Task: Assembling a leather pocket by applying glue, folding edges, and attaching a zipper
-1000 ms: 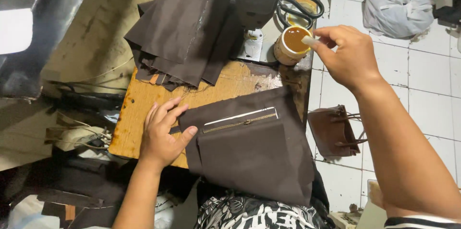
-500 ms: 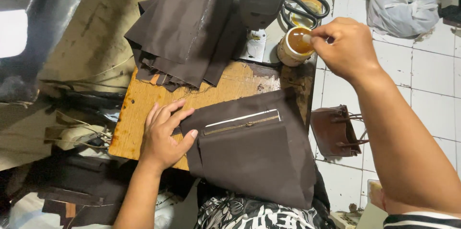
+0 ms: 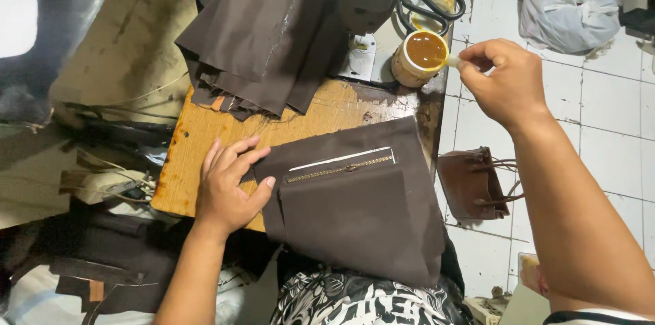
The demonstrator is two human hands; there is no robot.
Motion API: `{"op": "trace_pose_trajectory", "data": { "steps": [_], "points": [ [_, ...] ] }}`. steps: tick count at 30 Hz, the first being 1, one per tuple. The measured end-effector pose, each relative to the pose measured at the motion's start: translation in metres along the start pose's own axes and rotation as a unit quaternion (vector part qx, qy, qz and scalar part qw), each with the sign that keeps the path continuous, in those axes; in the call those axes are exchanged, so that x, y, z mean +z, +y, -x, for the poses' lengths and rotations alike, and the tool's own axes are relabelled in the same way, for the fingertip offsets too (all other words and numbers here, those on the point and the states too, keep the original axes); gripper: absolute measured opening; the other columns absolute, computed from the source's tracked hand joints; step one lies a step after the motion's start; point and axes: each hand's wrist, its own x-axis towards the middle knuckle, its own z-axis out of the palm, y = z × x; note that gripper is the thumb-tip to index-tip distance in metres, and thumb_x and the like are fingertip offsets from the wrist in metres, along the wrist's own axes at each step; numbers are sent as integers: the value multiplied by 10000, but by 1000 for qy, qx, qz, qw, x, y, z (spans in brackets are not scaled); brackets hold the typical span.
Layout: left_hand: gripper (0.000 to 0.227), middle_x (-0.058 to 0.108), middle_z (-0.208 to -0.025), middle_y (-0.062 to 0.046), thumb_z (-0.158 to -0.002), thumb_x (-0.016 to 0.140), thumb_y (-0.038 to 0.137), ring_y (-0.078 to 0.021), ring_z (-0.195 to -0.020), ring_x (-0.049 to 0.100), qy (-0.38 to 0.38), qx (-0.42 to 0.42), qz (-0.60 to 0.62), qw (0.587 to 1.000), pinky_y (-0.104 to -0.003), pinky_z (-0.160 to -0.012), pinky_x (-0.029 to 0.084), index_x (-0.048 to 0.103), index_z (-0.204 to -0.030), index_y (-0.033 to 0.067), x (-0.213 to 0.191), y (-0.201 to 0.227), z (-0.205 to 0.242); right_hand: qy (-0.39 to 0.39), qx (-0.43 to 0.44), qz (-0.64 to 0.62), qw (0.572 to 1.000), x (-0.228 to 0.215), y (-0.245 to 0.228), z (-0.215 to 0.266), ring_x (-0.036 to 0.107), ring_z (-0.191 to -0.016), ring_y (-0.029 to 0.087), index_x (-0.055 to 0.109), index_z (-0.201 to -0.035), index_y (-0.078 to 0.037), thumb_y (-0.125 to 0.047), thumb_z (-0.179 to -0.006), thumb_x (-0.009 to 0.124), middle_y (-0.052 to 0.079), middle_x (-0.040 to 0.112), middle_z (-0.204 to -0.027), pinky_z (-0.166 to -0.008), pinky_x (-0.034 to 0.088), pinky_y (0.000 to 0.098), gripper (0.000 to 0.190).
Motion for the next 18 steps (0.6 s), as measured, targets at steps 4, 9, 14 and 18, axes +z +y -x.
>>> {"op": "trace_pose_trajectory", "data": {
  "steps": [4, 9, 14, 18],
  "points": [
    [429, 670, -1322, -29, -767, 767, 262, -221, -1221, 642, 20, -23, -35, 999, -610, -1203, 300, 730, -1189, 192, -2, 8, 8, -127, 38, 100, 986, -21, -13, 3, 676, -931, 256, 799, -1053, -133, -275, -935, 712, 48, 768, -1001, -861, 474, 386, 204],
    [465, 623, -1386, -94, -813, 739, 334, -296, -1283, 604, 6, -17, 11, 1000, -629, -1196, 298, 687, -1262, 224, -2, 11, 17, -97, -131, -178, 970, -50, -95, 27, 583, -1066, 261, 639, -1448, 124, 76, -1115, 658, 213, 647, -1212, -967, 453, 330, 337],
    [519, 600, -1428, -66, -761, 774, 311, -299, -1366, 542, -11, -21, -11, 1000, -593, -1225, 258, 700, -1274, 274, -6, 19, 11, -183, -259, -165, 934, 21, -151, 51, 602, -930, 240, 713, -1234, -81, -96, -945, 742, 80, 674, -1022, -852, 451, 359, 291],
    [528, 559, -1461, -97, -810, 722, 432, -358, -1419, 469, -29, -7, -42, 999, -620, -1208, 166, 699, -1321, 301, 4, 12, 13, -122, -322, -166, 924, 76, -173, 63, 653, -875, 260, 746, -1003, -110, -132, -886, 799, 46, 681, -887, -839, 451, 373, 131]
  ]
}}
